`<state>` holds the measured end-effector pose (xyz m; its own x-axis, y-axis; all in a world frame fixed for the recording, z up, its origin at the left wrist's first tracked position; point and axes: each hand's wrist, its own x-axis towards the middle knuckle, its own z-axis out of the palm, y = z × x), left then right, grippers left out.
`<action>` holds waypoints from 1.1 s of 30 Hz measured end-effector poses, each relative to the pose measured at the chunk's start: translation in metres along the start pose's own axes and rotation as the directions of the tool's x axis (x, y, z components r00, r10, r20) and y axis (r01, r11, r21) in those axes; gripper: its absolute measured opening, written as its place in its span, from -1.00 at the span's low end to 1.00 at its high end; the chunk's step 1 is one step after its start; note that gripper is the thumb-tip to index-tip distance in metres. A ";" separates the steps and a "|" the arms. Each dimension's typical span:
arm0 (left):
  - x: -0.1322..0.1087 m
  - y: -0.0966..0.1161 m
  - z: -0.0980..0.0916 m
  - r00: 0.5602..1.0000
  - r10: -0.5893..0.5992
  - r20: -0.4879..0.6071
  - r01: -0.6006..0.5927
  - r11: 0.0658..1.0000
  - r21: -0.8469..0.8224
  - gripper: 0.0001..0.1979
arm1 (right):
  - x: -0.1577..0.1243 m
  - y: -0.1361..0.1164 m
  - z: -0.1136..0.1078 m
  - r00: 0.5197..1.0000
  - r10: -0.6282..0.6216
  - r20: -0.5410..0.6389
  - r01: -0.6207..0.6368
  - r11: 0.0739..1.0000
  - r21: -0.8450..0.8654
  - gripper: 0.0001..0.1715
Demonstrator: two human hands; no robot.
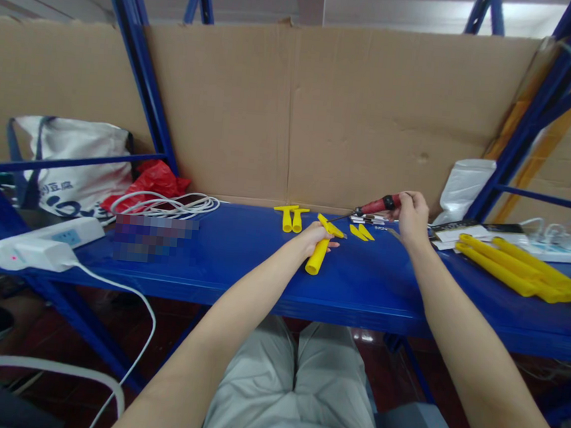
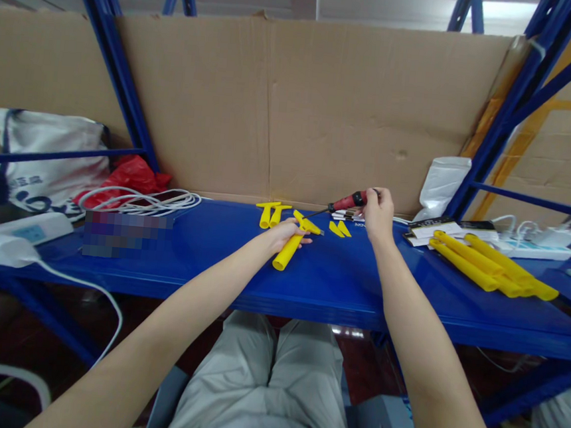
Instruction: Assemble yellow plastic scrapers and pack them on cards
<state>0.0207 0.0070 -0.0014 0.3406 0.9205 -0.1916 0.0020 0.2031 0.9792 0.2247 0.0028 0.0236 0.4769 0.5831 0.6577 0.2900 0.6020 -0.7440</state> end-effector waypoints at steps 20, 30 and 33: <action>0.003 0.004 -0.006 0.972 0.119 -0.201 -0.081 0.979 0.187 -0.43 | -0.002 -0.019 -0.013 0.931 0.199 0.305 -0.269 0.940 0.209 -0.62; 0.002 0.004 -0.006 0.975 0.124 -0.185 -0.092 0.980 0.176 -0.44 | 0.001 -0.010 -0.010 0.959 0.138 0.248 -0.183 0.968 0.170 -0.70; 0.003 0.003 -0.007 0.978 0.119 -0.170 -0.091 0.982 0.168 -0.44 | 0.002 -0.007 -0.010 0.977 0.088 0.196 -0.110 0.988 0.105 -0.75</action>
<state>0.0155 0.0126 0.0005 0.1741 0.9813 -0.0819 0.1289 0.0597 0.9899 0.2313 -0.0057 0.0287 0.3287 0.7293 0.6000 0.1474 0.5879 -0.7954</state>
